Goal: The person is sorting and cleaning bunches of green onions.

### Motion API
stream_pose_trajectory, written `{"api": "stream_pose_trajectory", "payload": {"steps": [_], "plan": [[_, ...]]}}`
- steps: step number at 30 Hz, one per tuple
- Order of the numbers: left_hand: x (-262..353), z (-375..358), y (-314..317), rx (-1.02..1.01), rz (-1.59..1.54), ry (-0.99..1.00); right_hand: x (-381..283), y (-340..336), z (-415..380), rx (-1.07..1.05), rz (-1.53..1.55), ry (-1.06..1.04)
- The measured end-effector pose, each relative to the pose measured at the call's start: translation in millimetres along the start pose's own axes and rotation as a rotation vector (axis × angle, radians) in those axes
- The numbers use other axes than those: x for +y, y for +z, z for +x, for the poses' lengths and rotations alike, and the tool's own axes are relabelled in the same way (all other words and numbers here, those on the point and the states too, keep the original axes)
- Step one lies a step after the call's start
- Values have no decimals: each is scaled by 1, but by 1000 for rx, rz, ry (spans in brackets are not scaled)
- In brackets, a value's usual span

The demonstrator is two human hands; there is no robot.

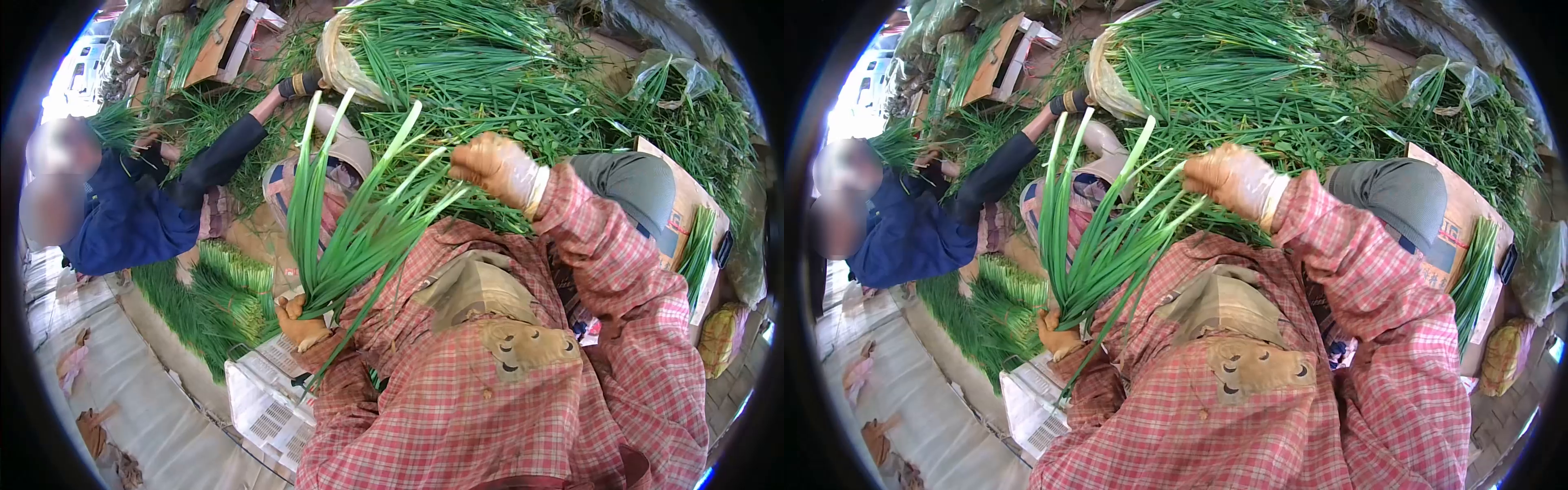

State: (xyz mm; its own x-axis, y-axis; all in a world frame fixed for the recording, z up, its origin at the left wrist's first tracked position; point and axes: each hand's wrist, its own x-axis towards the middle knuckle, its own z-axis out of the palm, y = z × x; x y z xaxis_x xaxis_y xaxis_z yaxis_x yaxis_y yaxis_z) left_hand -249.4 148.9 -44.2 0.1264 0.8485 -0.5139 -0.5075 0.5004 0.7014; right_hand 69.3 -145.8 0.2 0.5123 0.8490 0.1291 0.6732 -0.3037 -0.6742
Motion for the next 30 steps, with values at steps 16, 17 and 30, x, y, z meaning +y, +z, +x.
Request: {"api": "stream_pose_trajectory", "payload": {"steps": [16, 17, 30], "plan": [[-15, 50, -82, -105, 368, 86, -31, 90, -21, -252, 1424, 814], [-12, 43, -77, -70, 395, 101, -39, 95, -15, -251, 1437, 844], [-12, -5, -24, 74, -147, -188, -67, 29, -28, -28, 346, -39]]}}
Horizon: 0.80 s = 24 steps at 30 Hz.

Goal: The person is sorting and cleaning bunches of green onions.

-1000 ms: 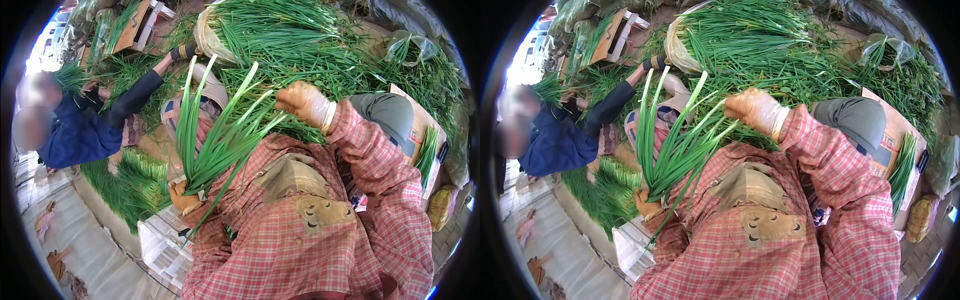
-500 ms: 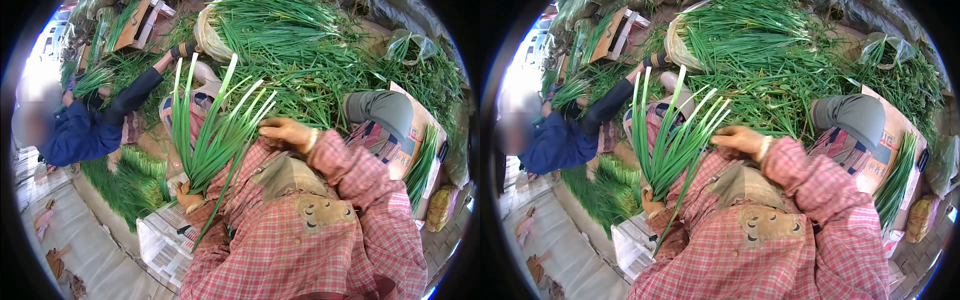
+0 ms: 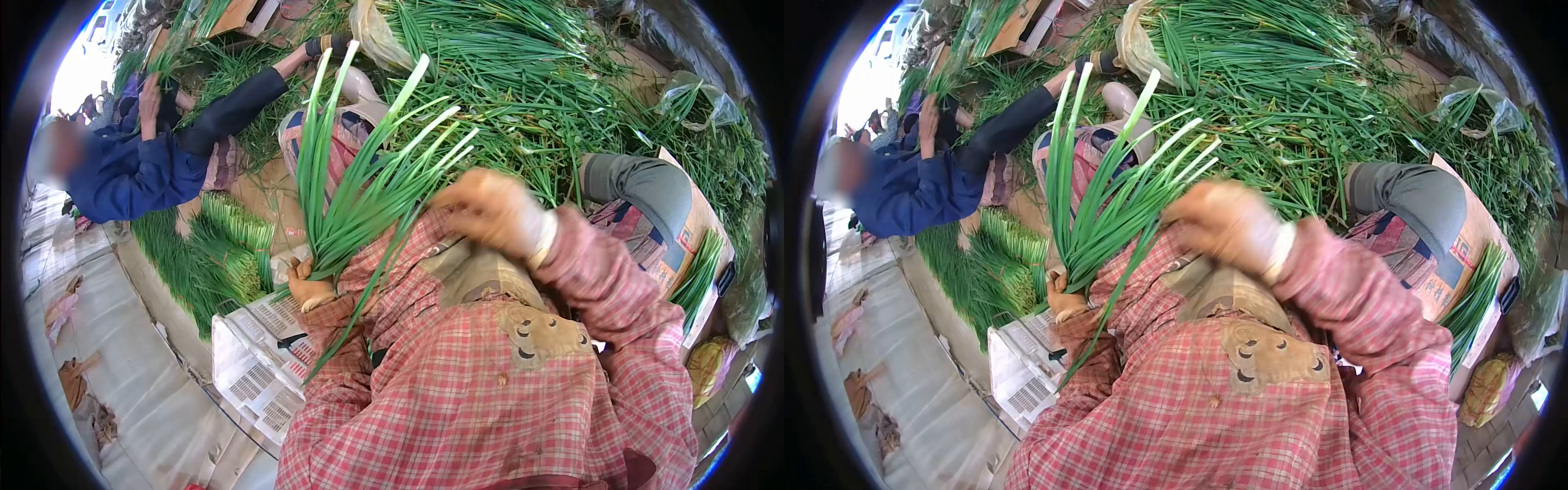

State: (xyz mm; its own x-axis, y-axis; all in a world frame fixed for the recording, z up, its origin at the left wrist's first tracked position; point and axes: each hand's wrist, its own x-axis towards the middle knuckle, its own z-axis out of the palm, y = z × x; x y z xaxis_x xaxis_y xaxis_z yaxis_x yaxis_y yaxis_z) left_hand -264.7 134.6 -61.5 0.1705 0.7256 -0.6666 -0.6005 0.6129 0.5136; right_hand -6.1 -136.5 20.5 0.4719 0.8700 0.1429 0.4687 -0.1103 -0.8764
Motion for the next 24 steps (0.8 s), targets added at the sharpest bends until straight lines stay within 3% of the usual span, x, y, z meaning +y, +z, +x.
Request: {"api": "stream_pose_trajectory", "payload": {"steps": [3, 5, 6, 8, 9, 11, 12, 13, 14, 16, 18, 21, 22, 23, 24], "plan": [[-14, -8, 15, 145, 325, 207, -21, 49, 13, -64, -235, -373], [0, 26, -19, 33, 409, 274, -17, 54, 13, -138, -266, -436], [9, 39, -31, -22, 374, 271, -8, 46, 8, -114, -83, -374], [29, 54, -44, -115, -13, 127, 19, 17, -15, -71, 275, -247], [34, 59, -46, -134, -54, 110, 11, -22, -23, -181, 795, 390], [43, 65, -51, -170, -133, 77, 31, -79, -40, 259, 690, 430], [41, 70, -59, -123, 15, 171, 52, -105, -51, 487, 649, 533], [39, 76, -66, -62, 167, 257, 75, -133, -63, 620, 765, 463], [32, 63, -53, 7, 230, 303, 95, -163, -84, 807, 677, 526], [16, 23, -9, 105, 317, 392, 107, -199, -109, 949, 184, 670], [15, 5, 11, 125, 324, 464, 97, -169, -89, 958, -400, 329], [41, 7, 21, -24, 307, 531, 22, -79, -47, 159, -596, 553], [51, 9, 26, -97, 308, 544, -1, -40, -37, -64, -225, 584], [50, -25, 65, -163, -11, 427, -5, -3, -29, -204, 343, 379], [45, -54, 97, -269, -17, 440, 6, 41, -22, -373, 561, 381]]}}
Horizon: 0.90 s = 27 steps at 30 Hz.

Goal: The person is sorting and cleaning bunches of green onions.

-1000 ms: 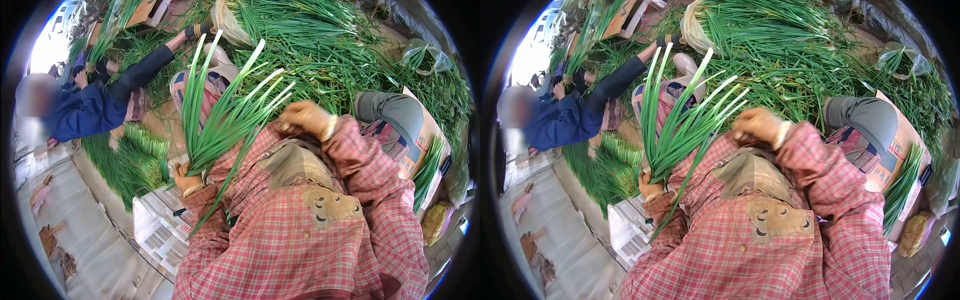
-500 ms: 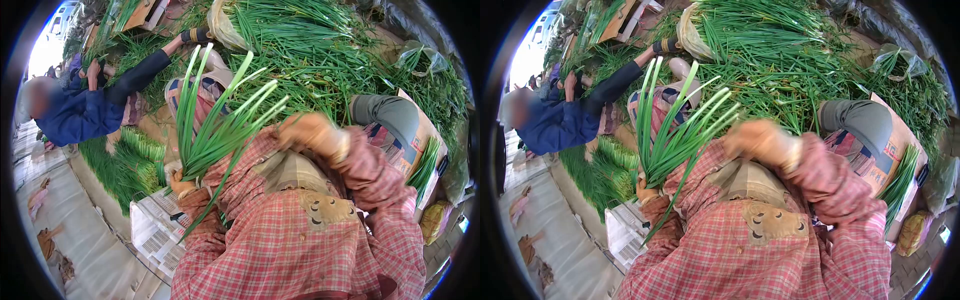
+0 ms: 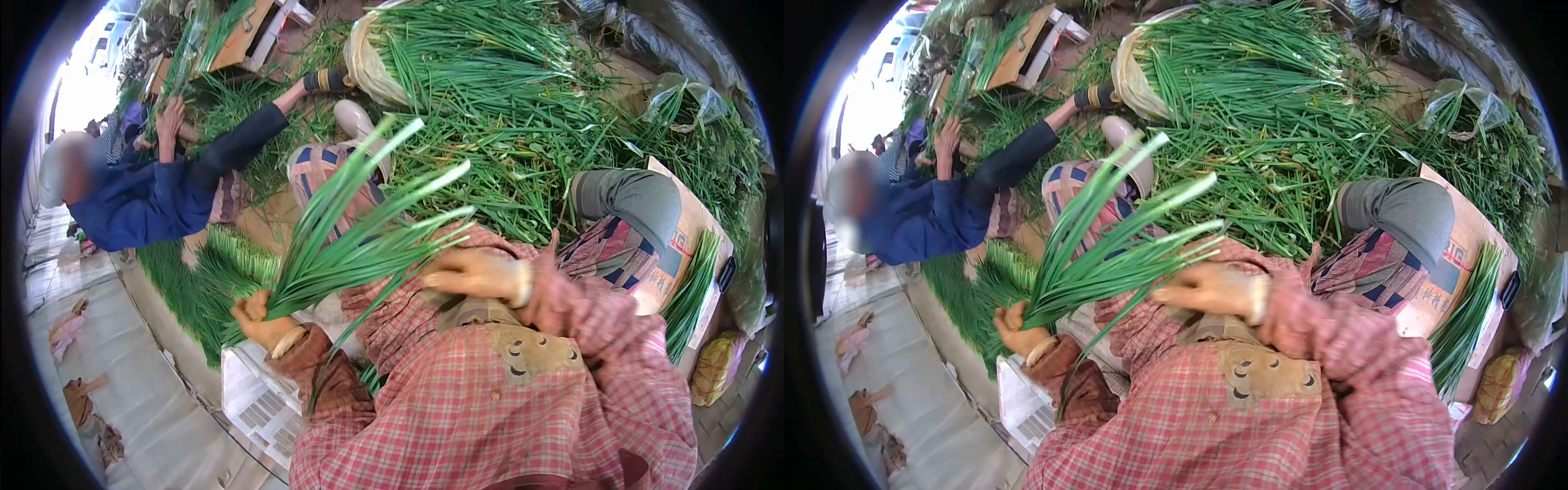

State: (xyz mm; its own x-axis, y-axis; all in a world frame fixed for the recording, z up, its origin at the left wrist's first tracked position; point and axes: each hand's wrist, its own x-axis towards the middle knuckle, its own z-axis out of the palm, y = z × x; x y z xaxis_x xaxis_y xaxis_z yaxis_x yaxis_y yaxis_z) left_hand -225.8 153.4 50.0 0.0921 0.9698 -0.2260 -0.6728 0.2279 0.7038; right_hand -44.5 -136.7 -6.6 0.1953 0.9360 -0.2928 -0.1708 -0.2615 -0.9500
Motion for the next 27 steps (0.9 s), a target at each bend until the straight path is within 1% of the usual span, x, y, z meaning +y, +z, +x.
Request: {"api": "stream_pose_trajectory", "payload": {"steps": [1, 2, 5, 6, 8, 9, 11, 12, 13, 14, 15, 16, 18, 19, 20, 21, 22, 23, 24, 26, 27], "plan": [[3, -20, 33, -102, -28, 16, -1, 17, 20, -101, 394, 119], [6, -39, 62, -281, 0, 52, -8, 29, 33, -208, 790, 231], [5, -108, 132, -811, 67, 174, -33, 41, 45, -357, 1324, 50], [-3, -128, 144, -988, 79, 217, -41, 40, 46, -341, 1433, -20], [-17, -159, 146, -1235, 38, 293, -61, 30, 45, -318, 1632, -171], [-18, -158, 143, -1547, 147, 377, -76, 25, 44, -104, 1732, -362], [-22, -166, 164, -2207, 467, 477, -98, -6, 25, -82, 1644, -465], [-38, -179, 160, -2349, 506, 615, -105, -22, 15, -73, 1600, -513], [-50, -196, 155, -2400, 602, 687, -105, -38, 10, -25, 1555, -486], [-68, -208, 155, -2415, 529, 678, -102, -57, 4, 59, 1445, -423], [-84, -212, 139, -2480, 578, 715, -93, -73, 2, -58, 1382, -542], [-95, -220, 134, -2466, 569, 771, -87, -88, -2, -173, 1309, -651], [-110, -233, 134, -2431, 548, 858, -102, -111, -36, -89, 1121, -618], [-105, -228, 142, -2560, 622, 882, -100, -123, -46, -71, 1050, -611], [-93, -223, 158, -2568, 784, 652, -94, -133, -56, -43, 996, -594], [-80, -210, 172, -2554, 940, 408, -98, -138, -74, 40, 876, -538], [-83, -178, 173, -2379, 786, 59, -104, -139, -94, 118, 760, -474], [-72, -154, 178, -2029, 960, -390, -108, -137, -109, 199, 705, -402], [-88, -123, 168, -1755, 819, -451, -111, -131, -123, 298, 655, -263], [-124, -109, 177, -1458, 653, -368, -94, -126, -131, 317, 455, -152], [-146, -109, 175, -1396, 530, -566, -98, -116, -137, 291, 459, -32]]}}
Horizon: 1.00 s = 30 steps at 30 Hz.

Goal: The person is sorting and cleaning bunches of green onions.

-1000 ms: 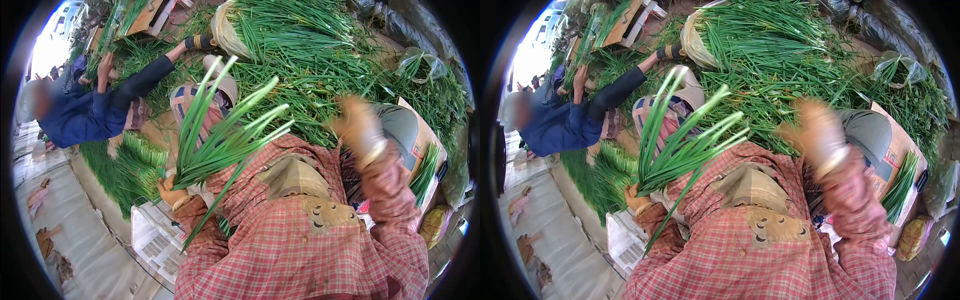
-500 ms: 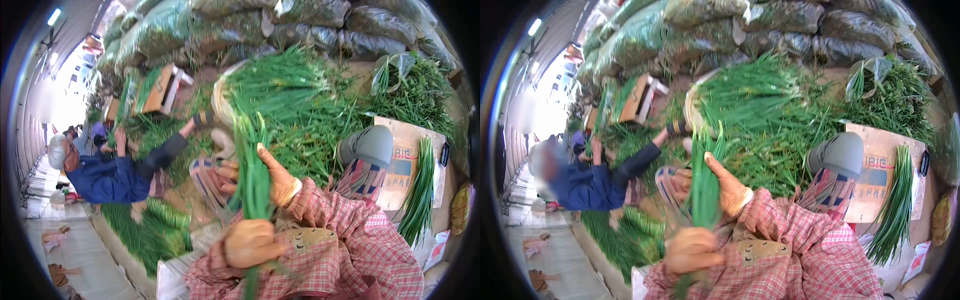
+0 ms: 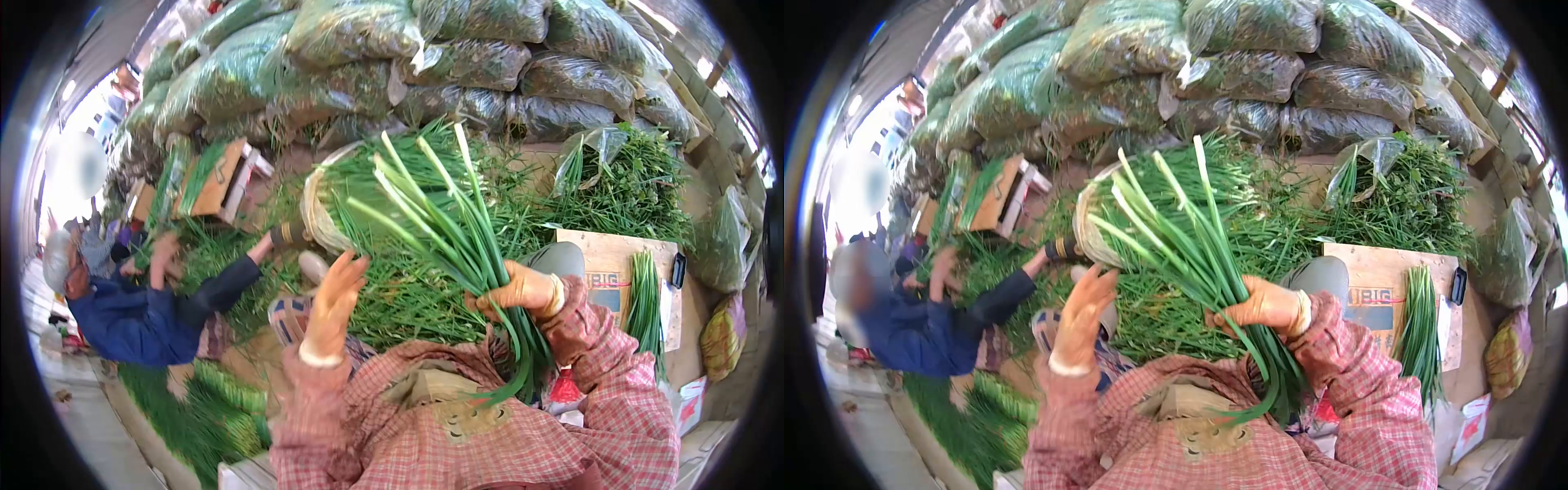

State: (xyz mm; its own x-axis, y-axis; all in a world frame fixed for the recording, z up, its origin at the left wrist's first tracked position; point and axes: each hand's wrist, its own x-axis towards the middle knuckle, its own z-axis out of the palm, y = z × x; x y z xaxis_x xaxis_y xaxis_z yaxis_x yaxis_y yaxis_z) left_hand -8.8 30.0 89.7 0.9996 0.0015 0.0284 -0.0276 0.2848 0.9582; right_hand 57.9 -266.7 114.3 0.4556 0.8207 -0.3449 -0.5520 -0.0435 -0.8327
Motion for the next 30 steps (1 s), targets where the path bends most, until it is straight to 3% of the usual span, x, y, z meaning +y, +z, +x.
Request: {"api": "stream_pose_trajectory", "payload": {"steps": [3, 6, 10, 14, 30], "plan": [[-41, 24, 26, -103, -435, -89, 44, 9, 1, -26, -99, 64], [-41, 17, 40, -85, -403, -128, 86, 16, 1, -27, 13, 63], [-49, 6, 33, 47, -148, -234, 94, 28, 7, -25, 231, 46], [-46, 1, 32, 10, -217, -266, 100, 38, 11, -12, 498, -24], [-57, -3, 27, 34, -339, -395, 117, 48, 11, 191, 207, 77]]}}
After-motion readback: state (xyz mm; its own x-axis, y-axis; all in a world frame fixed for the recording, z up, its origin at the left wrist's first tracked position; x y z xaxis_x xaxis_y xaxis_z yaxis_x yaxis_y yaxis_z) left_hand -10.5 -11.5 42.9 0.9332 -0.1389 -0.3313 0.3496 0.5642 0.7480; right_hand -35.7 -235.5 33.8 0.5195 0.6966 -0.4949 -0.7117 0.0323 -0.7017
